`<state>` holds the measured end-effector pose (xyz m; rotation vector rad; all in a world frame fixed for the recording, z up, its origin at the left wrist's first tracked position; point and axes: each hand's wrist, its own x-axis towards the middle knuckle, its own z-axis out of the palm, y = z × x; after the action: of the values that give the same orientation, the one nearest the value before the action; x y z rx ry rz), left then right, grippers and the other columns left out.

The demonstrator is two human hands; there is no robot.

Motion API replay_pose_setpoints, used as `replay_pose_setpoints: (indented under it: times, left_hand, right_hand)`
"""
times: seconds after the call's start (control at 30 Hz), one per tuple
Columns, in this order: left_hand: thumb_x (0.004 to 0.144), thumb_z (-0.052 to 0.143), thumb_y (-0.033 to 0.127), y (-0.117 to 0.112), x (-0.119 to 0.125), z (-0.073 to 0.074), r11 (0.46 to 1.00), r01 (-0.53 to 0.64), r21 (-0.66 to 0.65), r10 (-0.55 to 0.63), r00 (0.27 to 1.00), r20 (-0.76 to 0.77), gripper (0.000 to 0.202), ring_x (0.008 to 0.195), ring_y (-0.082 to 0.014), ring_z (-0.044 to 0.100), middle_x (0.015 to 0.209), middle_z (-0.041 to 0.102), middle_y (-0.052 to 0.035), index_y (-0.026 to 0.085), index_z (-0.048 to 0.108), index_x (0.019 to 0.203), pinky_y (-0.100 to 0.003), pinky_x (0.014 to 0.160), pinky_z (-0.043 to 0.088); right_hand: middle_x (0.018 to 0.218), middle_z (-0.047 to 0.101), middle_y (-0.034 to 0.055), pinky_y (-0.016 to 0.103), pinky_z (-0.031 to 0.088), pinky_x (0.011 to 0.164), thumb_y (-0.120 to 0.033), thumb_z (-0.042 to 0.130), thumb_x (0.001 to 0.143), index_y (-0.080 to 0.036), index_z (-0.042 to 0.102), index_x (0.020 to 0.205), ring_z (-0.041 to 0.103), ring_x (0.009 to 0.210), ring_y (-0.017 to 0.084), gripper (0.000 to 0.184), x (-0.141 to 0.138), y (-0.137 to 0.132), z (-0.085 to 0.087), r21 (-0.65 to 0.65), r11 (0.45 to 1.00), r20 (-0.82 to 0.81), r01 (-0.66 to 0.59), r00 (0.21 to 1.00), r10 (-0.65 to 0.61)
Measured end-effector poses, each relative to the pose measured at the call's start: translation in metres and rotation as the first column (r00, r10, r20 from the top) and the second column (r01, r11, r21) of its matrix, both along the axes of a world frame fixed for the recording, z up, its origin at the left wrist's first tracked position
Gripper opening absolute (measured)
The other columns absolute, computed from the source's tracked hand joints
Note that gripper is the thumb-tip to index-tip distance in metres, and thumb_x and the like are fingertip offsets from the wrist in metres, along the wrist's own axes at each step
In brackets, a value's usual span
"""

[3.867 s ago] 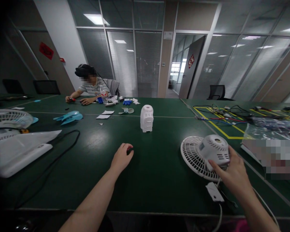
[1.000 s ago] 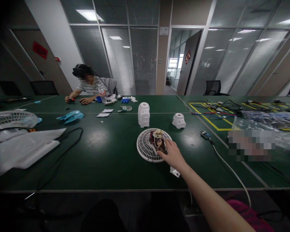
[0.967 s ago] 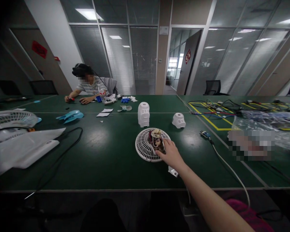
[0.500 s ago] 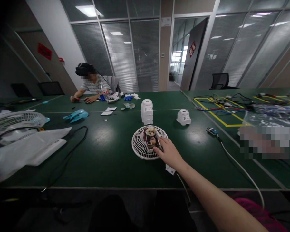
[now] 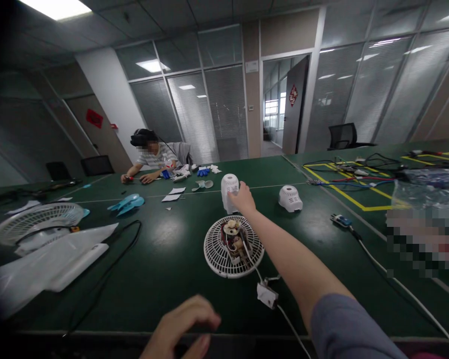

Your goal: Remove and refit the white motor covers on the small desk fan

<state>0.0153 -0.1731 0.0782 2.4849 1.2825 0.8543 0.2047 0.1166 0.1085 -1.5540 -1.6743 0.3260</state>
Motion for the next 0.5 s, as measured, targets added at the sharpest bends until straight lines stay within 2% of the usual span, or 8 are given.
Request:
replay_pose_setpoints:
  times: [0.07, 0.17, 0.3, 0.37, 0.5]
  left_hand:
    - [0.089, 0.054, 0.024, 0.03, 0.009, 0.003, 0.998, -0.052, -0.031, 0.054, 0.995, 0.082, 0.025, 0.101, -0.0203, 0.06, 0.113, 0.063, -0.006, 0.03, 0.061, 0.113, -0.036, 0.087, 0.053]
    - [0.086, 0.05, 0.015, 0.094, 0.015, 0.0, 0.973, -0.222, -0.056, 0.229, 0.943, 0.242, 0.027, 0.105, -0.0194, 0.059, 0.111, 0.063, -0.0038, 0.026, 0.063, 0.107, -0.035, 0.094, 0.049]
    - [0.083, 0.049, 0.011, 0.175, 0.007, -0.024, 0.897, -0.431, -0.098, 0.436, 0.829, 0.351, 0.028, 0.104, -0.0188, 0.059, 0.109, 0.062, -0.0049, 0.023, 0.065, 0.103, -0.034, 0.094, 0.047]
    - [0.084, 0.051, 0.013, 0.198, 0.002, -0.043, 0.892, -0.433, -0.133, 0.449, 0.806, 0.385, 0.028, 0.11, -0.0198, 0.057, 0.114, 0.061, -0.0055, 0.023, 0.066, 0.106, -0.036, 0.099, 0.044]
    - [0.086, 0.053, 0.02, 0.218, -0.009, -0.075, 0.938, -0.282, -0.2, 0.343, 0.828, 0.444, 0.03, 0.119, -0.0204, 0.054, 0.126, 0.058, -0.0044, 0.025, 0.067, 0.111, -0.038, 0.106, 0.039]
  right_hand:
    - [0.136, 0.044, 0.0233, 0.041, 0.041, 0.096, -0.056, 0.06, 0.078, -0.01, 0.027, 0.141, 0.05, 0.12, 0.032, 0.084, -0.012, 0.013, -0.001, -0.028, 0.999, 0.024, 0.04, 0.999, -0.039]
    - [0.131, 0.046, 0.0232, 0.042, 0.041, 0.095, -0.053, 0.066, 0.072, -0.011, 0.028, 0.138, 0.052, 0.118, 0.033, 0.087, -0.025, 0.025, -0.006, -0.077, 0.993, 0.061, 0.086, 0.995, -0.081]
    - [0.127, 0.049, 0.0211, 0.04, 0.043, 0.093, -0.048, 0.068, 0.071, -0.012, 0.033, 0.132, 0.055, 0.114, 0.031, 0.079, -0.03, 0.035, -0.012, -0.093, 0.987, 0.089, 0.132, 0.988, -0.123]
    - [0.126, 0.048, 0.0201, 0.039, 0.044, 0.091, -0.048, 0.066, 0.072, -0.013, 0.035, 0.131, 0.056, 0.111, 0.031, 0.076, -0.031, 0.038, -0.013, -0.077, 0.986, 0.095, 0.146, 0.986, -0.139]
    - [0.124, 0.049, 0.0187, 0.038, 0.046, 0.085, -0.047, 0.064, 0.073, -0.014, 0.034, 0.134, 0.06, 0.104, 0.03, 0.076, -0.035, 0.039, -0.018, -0.029, 0.985, 0.1, 0.17, 0.981, -0.166]
